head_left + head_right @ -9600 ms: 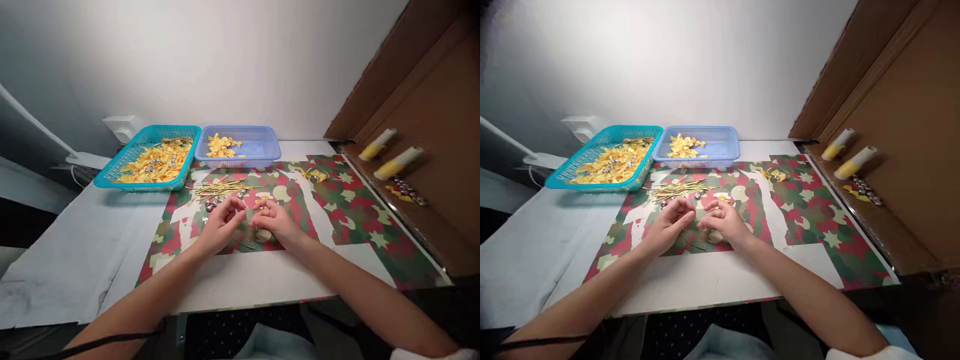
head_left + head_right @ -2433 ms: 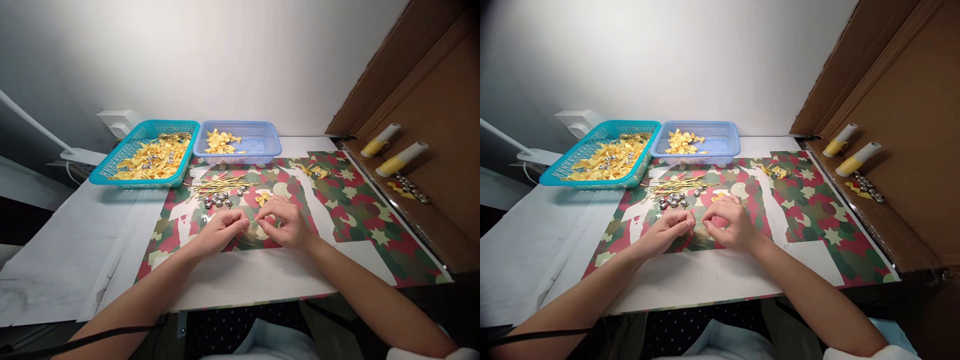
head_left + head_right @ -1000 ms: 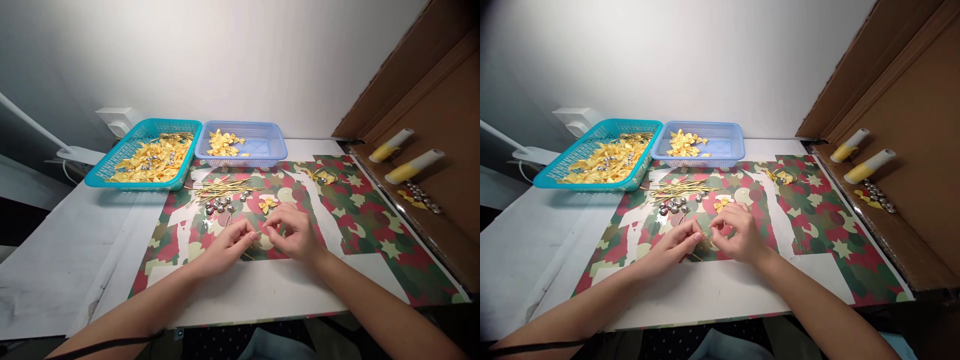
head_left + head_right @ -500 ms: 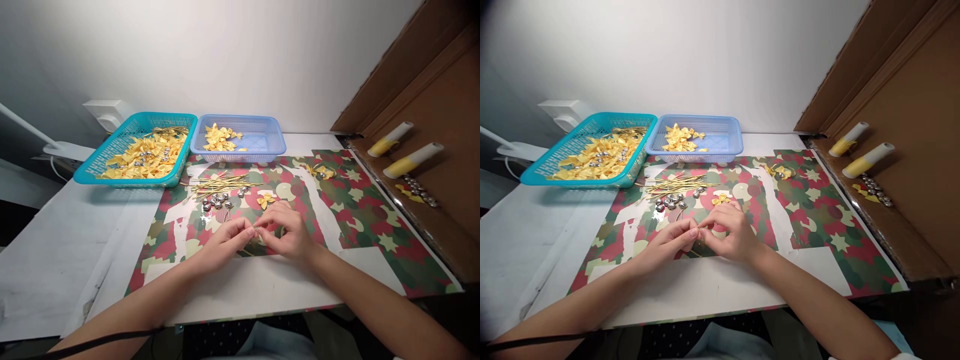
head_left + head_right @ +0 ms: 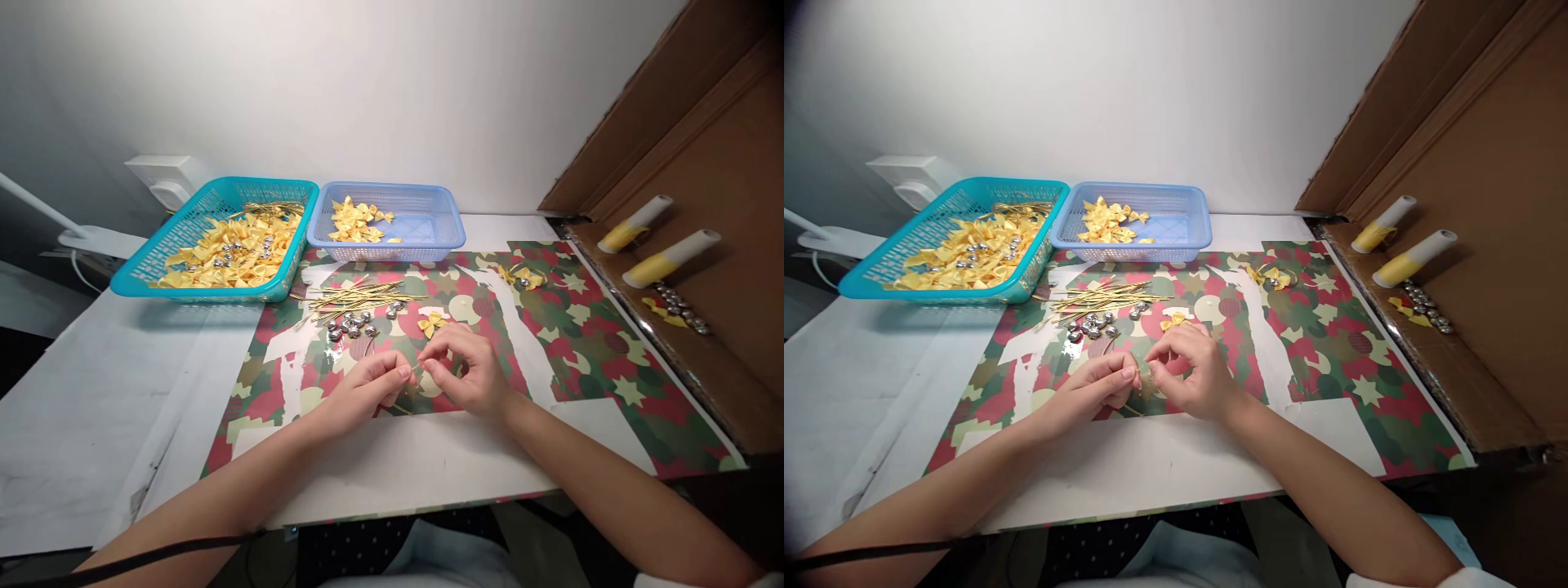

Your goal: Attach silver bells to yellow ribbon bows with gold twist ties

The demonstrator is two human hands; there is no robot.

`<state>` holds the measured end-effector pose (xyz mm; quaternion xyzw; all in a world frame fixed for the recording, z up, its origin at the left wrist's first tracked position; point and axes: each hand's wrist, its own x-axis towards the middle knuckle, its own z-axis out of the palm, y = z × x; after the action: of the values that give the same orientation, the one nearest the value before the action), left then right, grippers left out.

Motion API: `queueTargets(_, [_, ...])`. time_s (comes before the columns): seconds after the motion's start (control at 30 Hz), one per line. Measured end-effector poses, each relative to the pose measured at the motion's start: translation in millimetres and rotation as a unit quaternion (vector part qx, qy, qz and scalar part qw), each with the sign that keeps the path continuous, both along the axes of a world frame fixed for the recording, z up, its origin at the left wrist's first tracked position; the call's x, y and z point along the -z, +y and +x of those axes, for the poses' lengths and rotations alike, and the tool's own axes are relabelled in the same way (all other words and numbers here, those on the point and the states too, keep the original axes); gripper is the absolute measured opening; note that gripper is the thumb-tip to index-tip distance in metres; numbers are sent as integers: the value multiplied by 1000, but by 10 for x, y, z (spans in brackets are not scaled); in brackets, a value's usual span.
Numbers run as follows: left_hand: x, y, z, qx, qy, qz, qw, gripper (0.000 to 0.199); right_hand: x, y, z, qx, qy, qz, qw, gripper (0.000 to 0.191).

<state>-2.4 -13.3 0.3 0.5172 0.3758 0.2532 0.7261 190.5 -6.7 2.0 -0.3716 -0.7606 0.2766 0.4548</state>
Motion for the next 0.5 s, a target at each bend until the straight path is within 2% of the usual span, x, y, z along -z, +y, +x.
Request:
queueTargets(0.13, [6, 4, -3, -2, -1, -5, 1000, 37, -9, -10, -11, -4, -19, 20, 1000, 6])
queueTargets(0.5, [-30, -1, 8, -10, 41, 39, 998, 39, -2, 25, -72, -9, -22, 79, 997, 16])
